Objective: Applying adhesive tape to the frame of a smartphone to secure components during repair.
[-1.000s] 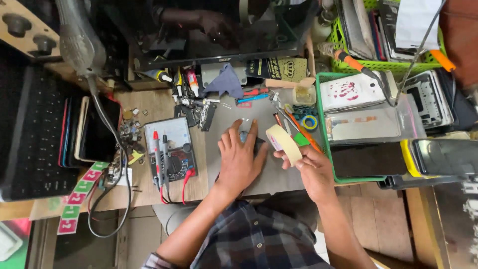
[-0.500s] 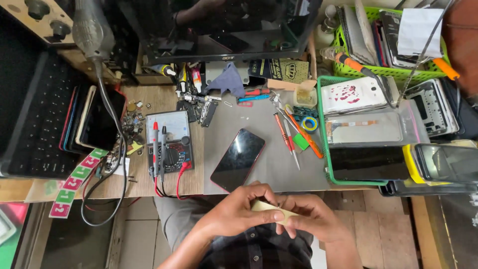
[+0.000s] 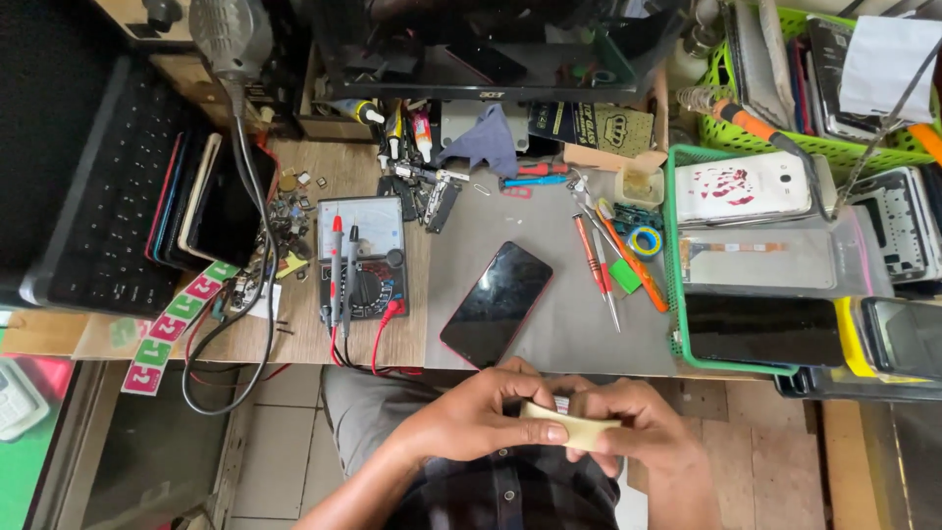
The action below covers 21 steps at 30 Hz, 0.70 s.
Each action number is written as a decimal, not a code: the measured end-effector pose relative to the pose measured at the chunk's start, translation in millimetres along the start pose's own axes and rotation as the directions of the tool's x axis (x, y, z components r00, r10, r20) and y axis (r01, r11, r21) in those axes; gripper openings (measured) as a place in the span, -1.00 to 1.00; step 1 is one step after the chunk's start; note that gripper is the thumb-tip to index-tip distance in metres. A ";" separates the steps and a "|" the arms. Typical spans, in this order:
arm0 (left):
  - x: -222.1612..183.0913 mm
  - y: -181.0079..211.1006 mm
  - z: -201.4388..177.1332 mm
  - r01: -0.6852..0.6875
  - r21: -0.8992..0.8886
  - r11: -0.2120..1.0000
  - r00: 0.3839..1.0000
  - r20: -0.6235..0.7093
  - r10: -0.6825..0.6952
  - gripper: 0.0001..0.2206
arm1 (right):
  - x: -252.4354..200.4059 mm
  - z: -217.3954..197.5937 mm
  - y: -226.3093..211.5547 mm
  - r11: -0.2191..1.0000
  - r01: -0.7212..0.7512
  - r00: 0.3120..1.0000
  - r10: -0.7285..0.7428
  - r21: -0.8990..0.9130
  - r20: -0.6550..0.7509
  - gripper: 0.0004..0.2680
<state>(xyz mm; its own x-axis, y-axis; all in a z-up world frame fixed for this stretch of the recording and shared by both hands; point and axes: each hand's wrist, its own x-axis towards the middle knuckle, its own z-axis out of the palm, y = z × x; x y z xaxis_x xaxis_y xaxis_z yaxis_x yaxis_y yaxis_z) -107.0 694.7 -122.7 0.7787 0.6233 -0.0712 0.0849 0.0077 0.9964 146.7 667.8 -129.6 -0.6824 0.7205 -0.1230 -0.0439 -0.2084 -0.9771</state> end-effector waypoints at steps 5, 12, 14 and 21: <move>2.0 3.0 -2.1 -0.034 -0.077 0.996 0.999 0.009 0.035 -0.80 | 4.7 -4.3 -0.3 0.988 0.087 0.992 -0.097 0.125 0.076 -0.66; 6.4 2.9 -1.0 -0.058 -0.123 0.991 0.998 0.013 0.060 -0.80 | 10.6 -1.8 -3.1 0.963 0.217 0.970 -0.231 0.160 0.075 -0.66; 5.5 2.5 1.9 -0.035 -0.086 0.996 0.999 0.006 0.035 -0.80 | 12.2 -0.8 1.6 0.972 0.192 0.966 -0.212 0.135 0.149 -0.68; 4.7 -2.2 1.8 -0.073 -0.126 0.989 0.996 0.036 0.078 -0.81 | 10.8 1.2 5.8 0.917 0.295 0.939 -0.330 0.270 0.096 -0.72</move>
<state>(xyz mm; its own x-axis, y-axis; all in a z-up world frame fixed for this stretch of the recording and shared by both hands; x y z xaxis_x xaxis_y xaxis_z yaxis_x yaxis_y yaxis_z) -102.5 696.2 -125.3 0.8046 0.5938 0.0052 -0.0514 0.0609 0.9968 138.2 673.5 -136.4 -0.6966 0.6816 0.2241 -0.4385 -0.1572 -0.8849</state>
